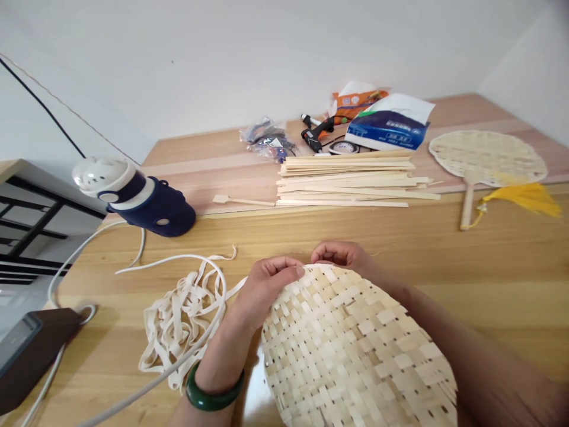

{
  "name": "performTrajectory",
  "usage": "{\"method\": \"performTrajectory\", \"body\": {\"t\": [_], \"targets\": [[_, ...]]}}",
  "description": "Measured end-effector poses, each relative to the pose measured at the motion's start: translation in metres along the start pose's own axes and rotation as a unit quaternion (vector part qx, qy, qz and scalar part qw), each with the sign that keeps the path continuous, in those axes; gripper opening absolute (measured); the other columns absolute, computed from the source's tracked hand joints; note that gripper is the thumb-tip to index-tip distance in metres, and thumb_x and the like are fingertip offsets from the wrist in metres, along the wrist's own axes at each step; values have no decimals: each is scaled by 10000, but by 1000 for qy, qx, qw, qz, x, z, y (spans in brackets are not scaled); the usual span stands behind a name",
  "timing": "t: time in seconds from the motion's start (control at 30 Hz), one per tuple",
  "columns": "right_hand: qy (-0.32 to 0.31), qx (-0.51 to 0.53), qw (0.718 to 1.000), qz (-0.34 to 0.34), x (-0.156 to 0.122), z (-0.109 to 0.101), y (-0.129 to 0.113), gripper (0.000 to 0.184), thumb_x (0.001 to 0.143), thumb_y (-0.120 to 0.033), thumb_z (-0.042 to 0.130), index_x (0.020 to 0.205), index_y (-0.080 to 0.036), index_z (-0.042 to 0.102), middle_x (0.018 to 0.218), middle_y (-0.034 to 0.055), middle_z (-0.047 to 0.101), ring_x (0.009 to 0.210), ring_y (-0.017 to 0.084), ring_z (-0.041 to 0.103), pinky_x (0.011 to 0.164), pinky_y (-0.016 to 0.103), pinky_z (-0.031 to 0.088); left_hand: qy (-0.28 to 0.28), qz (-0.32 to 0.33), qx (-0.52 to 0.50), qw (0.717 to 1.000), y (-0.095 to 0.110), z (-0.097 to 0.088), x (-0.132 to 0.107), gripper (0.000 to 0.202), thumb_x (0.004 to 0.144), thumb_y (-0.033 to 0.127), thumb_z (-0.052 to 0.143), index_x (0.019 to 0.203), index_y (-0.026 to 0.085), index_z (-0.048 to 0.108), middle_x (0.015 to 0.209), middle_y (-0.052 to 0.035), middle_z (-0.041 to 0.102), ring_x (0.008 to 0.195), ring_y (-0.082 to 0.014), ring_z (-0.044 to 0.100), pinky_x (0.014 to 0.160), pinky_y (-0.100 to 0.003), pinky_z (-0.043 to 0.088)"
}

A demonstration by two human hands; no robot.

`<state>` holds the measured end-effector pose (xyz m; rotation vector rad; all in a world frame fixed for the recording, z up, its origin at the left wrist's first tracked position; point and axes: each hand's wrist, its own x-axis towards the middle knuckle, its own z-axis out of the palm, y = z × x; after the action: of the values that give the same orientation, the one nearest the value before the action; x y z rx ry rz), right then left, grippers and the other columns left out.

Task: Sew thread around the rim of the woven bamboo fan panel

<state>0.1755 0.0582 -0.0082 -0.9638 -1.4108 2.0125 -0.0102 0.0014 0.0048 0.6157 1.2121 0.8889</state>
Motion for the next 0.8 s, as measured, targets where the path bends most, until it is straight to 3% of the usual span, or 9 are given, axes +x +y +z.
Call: {"method": "performTrajectory", "body": {"t": [0.3,0.47,0.57,0.67,0.73,0.8], "targets": [[-10,-43,999,-9,-2,1,-3,237,797,-393,679,831,-164,633,766,3,610,675,99,539,596,219,424,-21,-2,22,1000,-3,-1,2,200,711,325,767,759,137,719,639,-2,648,545,-77,533,551,-199,391],[41,-142,984,-100,-6,-19,-20,218,847,-391,606,897,-189,674,935,45,662,855,162,607,761,307,488,-6,-6,12,1000,-1,0,1,222,667,323,798,766,135,737,705,-39,700,624,-126,605,622,-244,452],[31,-294,941,-167,-15,-23,-38,183,863,-361,594,888,-215,700,936,47,671,891,182,598,802,339,478,-3,-5,32,999,0,1,1,224,664,339,798,749,142,732,691,-31,694,600,-118,588,595,-240,436],[29,-458,859,-228,-22,-12,-52,159,885,-283,572,906,-214,714,891,47,671,884,187,568,788,349,460,-7,-2,58,998,0,2,0,218,676,349,785,735,146,731,665,-17,678,571,-106,558,571,-234,408],[22,-524,811,-258,-22,-1,-55,160,896,-228,556,918,-195,712,883,53,664,890,190,544,787,349,447,-9,7,62,998,0,3,-1,216,683,350,775,750,148,737,679,-20,683,601,-117,569,598,-241,412],[1,-557,784,-276,-20,9,-54,159,900,-198,549,874,-177,704,847,55,649,867,187,525,768,340,438,-20,25,70,997,0,3,-1,221,697,353,762,773,147,743,699,-26,687,652,-134,584,646,-252,423]]}}
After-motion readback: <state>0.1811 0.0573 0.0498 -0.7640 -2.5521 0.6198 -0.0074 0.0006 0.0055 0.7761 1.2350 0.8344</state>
